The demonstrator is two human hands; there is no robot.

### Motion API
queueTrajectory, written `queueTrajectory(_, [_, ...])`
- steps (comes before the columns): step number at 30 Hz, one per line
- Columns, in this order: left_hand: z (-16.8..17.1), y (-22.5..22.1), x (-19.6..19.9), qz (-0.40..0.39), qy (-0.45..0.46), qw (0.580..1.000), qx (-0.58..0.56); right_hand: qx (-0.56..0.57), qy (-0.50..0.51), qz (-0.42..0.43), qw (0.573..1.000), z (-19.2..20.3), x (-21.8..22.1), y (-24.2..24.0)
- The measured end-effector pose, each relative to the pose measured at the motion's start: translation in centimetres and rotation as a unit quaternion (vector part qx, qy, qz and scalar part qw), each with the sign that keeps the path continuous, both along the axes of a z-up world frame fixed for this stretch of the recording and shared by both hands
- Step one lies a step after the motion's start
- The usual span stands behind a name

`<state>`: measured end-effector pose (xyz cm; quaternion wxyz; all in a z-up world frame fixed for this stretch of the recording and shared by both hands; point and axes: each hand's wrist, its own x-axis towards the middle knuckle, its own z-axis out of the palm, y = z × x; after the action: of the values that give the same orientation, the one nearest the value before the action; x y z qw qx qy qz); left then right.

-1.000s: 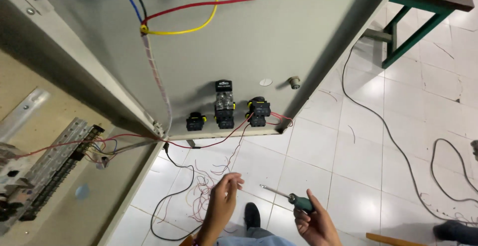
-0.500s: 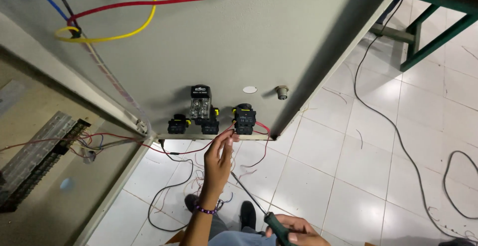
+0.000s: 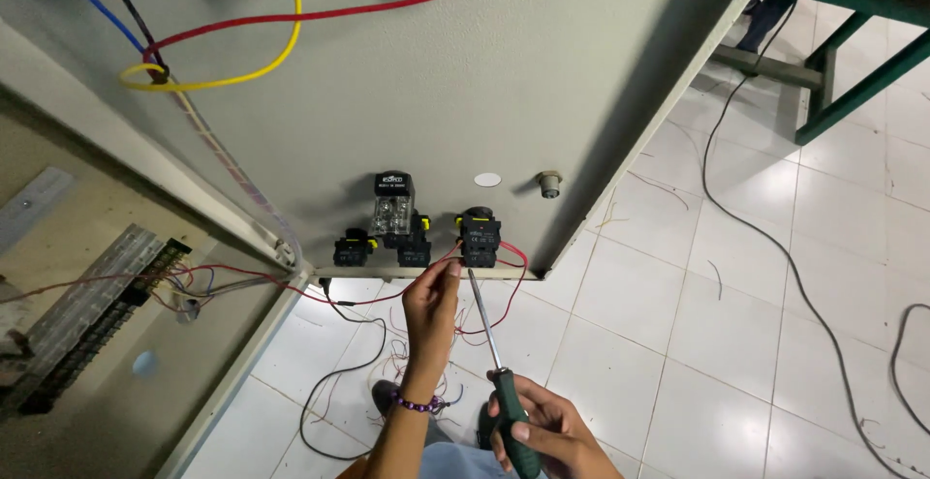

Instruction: Wiring electrical components like circuit breakers and contactors inside a control panel using a screwdriver.

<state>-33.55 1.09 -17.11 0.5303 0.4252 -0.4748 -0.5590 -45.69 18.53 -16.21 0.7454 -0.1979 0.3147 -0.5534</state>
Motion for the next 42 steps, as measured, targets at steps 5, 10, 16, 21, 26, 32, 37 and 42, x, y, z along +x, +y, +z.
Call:
queueTrajectory(5, [0.2, 0.2, 0.0, 0.005, -0.018, 1.0, -0.003, 0.037, 0.001, -0.02, 0.999, -0.2, 0.7, -0.5])
queueTrajectory(10, [-0.6, 0.2, -0.1, 0.019, -0.051, 0.998, -0.036, 0.074, -0.094, -0.026, 0.992, -1.5, 2.2, -0.7])
queueTrajectory(16, [-1.1, 0.2, 0.1, 0.023, -0.07, 0.996, -0.041, 0.162, -0.181, -0.026, 0.97, -3.3, 3.1, -0.9])
queueTrajectory(21, [-0.9, 0.3, 0.2, 0.001, -0.068, 0.997, -0.034, 0.164, -0.096, -0.09, 0.978, -1.5, 4.6, -1.7])
queueTrajectory(26, [-1.6, -0.2, 0.3, -0.008, -0.066, 0.996, -0.059, 0.118, -0.052, -0.058, 0.99, -1.3, 5.9, -2.6])
queueTrajectory(32, [-1.3, -0.4, 0.6, -0.026, -0.055, 0.994, -0.086, 0.169, -0.171, -0.01, 0.971, -5.7, 4.5, -2.9])
queueTrajectory(37, [-1.6, -0.4, 0.5, -0.027, -0.061, 0.995, -0.08, 0.162, -0.103, -0.002, 0.981, -5.9, 4.8, -3.2])
queueTrajectory(42, [-1.1, -0.5, 0.4, -0.035, -0.034, 0.996, -0.068, 0.15, -0.018, -0.076, 0.986, -2.9, 5.9, -3.6])
